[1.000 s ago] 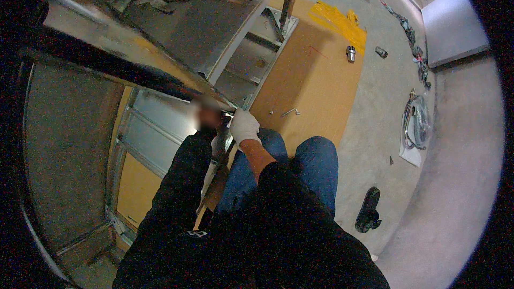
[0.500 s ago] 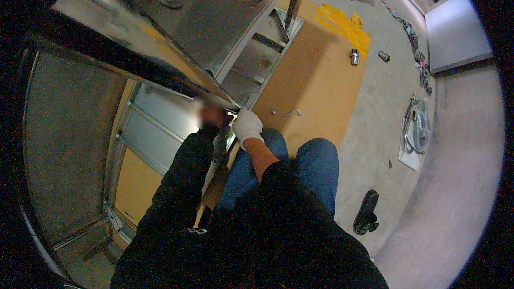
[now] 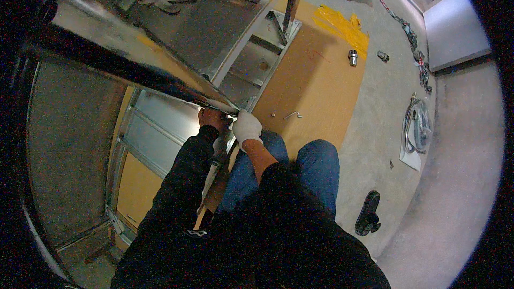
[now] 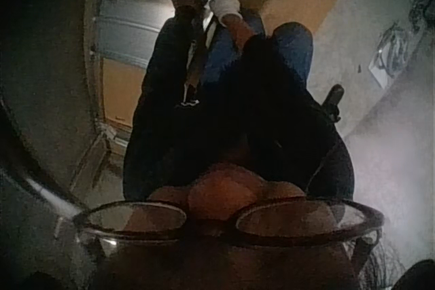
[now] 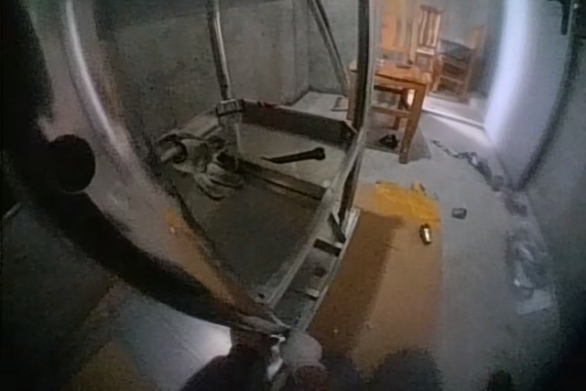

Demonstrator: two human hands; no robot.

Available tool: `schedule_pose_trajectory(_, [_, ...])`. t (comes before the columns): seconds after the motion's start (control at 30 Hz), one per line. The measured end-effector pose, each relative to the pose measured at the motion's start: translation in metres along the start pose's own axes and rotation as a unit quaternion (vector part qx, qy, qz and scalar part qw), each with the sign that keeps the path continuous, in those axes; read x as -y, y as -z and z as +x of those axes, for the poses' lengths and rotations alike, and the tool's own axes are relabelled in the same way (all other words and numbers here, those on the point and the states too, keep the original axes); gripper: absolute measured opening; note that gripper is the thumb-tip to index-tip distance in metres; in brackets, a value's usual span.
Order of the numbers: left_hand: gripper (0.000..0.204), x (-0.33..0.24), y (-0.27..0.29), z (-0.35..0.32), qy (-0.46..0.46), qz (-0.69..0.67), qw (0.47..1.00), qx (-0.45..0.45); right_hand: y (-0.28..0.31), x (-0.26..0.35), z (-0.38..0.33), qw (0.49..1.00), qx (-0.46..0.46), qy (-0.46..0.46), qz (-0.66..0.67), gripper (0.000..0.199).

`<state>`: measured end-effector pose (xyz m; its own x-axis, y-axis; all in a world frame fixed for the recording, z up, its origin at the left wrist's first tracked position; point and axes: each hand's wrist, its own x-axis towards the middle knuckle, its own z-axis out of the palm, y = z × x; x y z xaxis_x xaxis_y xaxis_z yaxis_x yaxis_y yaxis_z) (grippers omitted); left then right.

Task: The person assembles a metal frame by inserting a cylindrical metal rod into a bracket and securing it with screws. They use a screwdriver to tighten the screws while kneeling on the floor.

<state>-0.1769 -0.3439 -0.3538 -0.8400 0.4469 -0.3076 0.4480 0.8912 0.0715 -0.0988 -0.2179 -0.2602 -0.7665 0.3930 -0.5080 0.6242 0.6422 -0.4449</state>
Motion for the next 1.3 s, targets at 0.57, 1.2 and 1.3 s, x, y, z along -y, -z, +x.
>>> schedule_pose_trajectory(0.57, [0.067, 0.000, -0.012, 0.005, 0.032, -0.003, 0.999, 0.005, -0.007, -0.011, 0.006, 0.997, -0.042, 0.061, -0.014, 0.020])
schedule_pose_trajectory(1.2, [0.034, -0.011, 0.040, -0.018, 0.017, -0.106, 0.994, -0.029, -0.006, -0.004, 0.003, 0.998, -0.006, 0.048, -0.038, 0.027])
schedule_pose_trajectory(1.3, [0.036, -0.011, 0.038, -0.019, 0.020, -0.097, 0.995, -0.008, -0.008, -0.008, 0.001, 0.995, -0.063, 0.072, -0.017, 0.029])
